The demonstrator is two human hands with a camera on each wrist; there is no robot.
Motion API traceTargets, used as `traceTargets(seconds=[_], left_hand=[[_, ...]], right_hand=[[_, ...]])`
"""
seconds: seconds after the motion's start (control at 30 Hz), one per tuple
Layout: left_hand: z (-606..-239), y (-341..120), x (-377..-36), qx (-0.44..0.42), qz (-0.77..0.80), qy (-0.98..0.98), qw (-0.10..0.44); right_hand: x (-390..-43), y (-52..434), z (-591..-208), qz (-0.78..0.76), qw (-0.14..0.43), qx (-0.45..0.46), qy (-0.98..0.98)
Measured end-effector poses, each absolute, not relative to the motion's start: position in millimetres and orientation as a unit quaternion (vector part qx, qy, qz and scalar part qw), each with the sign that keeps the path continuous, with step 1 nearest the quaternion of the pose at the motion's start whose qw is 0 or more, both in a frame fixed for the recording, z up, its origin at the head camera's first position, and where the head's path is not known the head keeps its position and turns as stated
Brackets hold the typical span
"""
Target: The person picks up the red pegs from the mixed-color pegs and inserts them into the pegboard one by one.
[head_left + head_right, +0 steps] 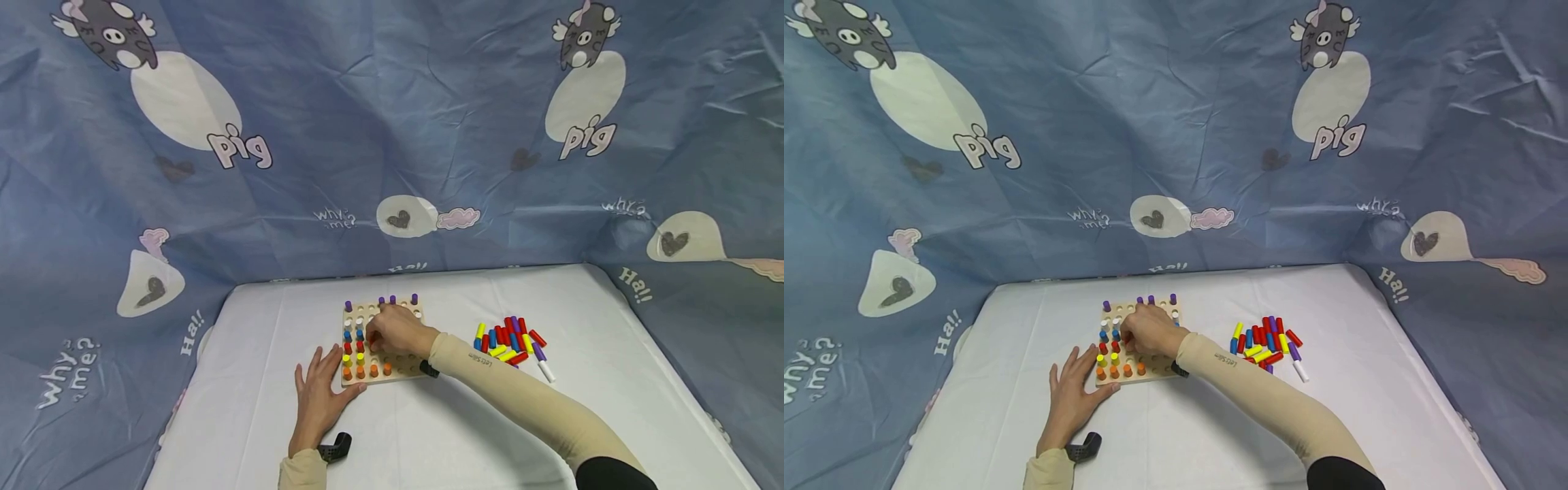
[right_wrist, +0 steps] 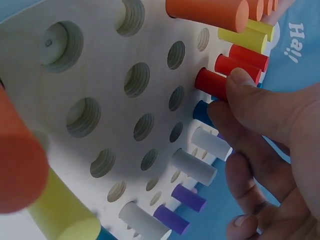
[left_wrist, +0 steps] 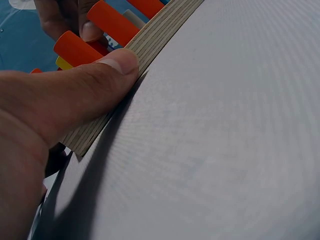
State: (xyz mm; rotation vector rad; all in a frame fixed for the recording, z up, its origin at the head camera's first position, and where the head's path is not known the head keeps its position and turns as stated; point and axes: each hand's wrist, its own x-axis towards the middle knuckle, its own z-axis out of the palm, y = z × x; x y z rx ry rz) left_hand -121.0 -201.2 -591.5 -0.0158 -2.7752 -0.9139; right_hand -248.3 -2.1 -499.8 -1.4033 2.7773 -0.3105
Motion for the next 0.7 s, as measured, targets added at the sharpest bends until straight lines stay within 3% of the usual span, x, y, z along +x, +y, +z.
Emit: traceTargets(seconds=[0.7], left_hand=[[-591.3,-200.7,-121.5,0.007,-0.315,-0.945,0.093]], right_hand=[[-246.7,25.4,-474.8,-0.142,-0.006,-0.444,0.884]])
